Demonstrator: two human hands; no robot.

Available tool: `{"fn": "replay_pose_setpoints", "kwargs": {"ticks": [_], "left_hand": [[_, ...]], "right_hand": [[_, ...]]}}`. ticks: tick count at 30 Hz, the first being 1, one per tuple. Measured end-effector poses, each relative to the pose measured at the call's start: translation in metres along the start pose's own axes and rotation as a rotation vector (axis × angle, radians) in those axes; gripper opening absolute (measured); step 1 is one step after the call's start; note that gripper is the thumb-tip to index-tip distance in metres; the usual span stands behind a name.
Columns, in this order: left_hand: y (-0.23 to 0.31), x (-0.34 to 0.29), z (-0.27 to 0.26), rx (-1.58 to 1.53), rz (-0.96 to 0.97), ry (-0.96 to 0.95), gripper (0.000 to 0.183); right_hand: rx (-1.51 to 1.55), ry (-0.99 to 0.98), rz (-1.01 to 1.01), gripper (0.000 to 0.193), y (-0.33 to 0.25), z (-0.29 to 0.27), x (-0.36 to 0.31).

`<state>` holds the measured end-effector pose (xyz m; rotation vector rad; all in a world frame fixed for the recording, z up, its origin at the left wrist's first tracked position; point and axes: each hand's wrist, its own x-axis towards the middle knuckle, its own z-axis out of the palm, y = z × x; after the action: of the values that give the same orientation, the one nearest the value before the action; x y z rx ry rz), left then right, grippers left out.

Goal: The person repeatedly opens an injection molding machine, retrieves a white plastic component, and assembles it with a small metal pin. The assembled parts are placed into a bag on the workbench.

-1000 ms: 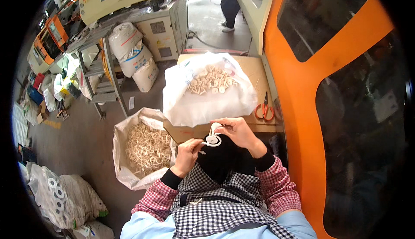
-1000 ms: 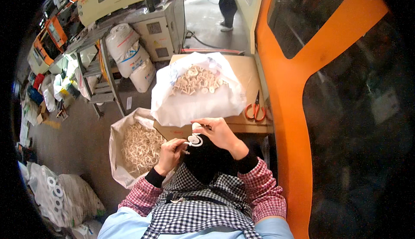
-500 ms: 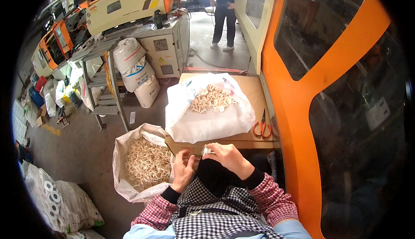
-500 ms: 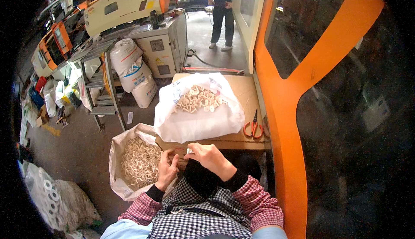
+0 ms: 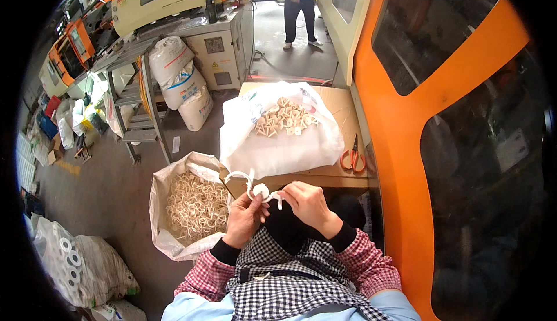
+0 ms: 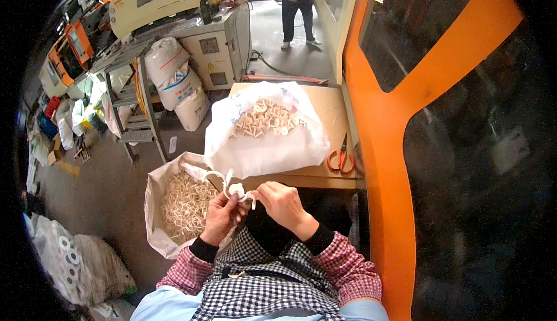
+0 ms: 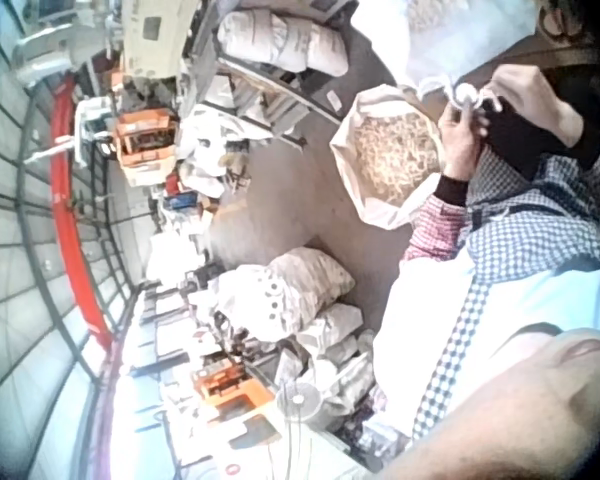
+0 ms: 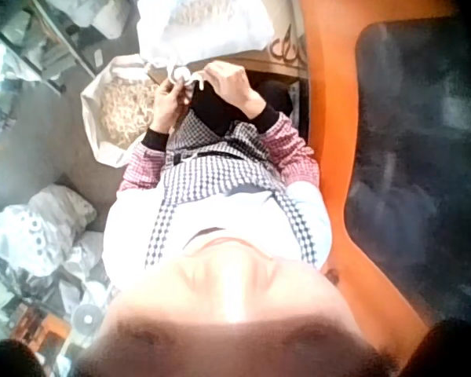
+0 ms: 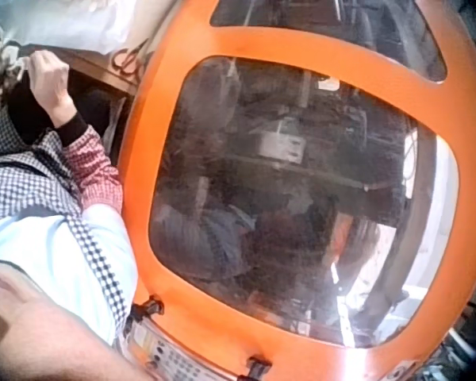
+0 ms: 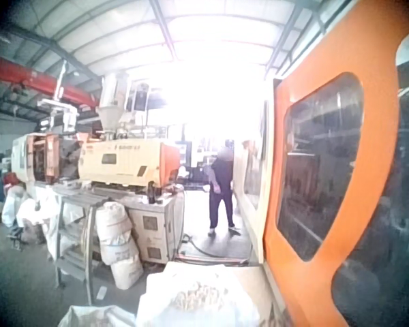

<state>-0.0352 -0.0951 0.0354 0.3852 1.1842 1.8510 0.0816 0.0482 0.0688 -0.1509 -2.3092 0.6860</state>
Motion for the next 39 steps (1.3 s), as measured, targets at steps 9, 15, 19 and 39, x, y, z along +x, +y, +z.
{"fn": "replay_pose_setpoints", "kwargs": {"ticks": [9,15,19,39], "left_hand": [[0.017,0.006,-0.014,1.53,1.289,-0.291,0.029],[0.012,0.016,0.003,1.045,0.901,-0.091,0.013],[0.011,0.028,0.004,0.419,0.322,0.17,0.025],[-0.004,0.004,-0.017,0.172,-0.098,-0.105,0.022]], "right_hand": [[1.322,-0.403,1.177,0.022,0.047,0.037,0.006],[1.001,0.046,1.191,0.024,0.199,0.082,0.053],[0.622,0.169,1.063,0.049,0.158,0.055,0.098],[0.523,-0.49,0.346,0.031,0.002,0.009,0.012]]}}
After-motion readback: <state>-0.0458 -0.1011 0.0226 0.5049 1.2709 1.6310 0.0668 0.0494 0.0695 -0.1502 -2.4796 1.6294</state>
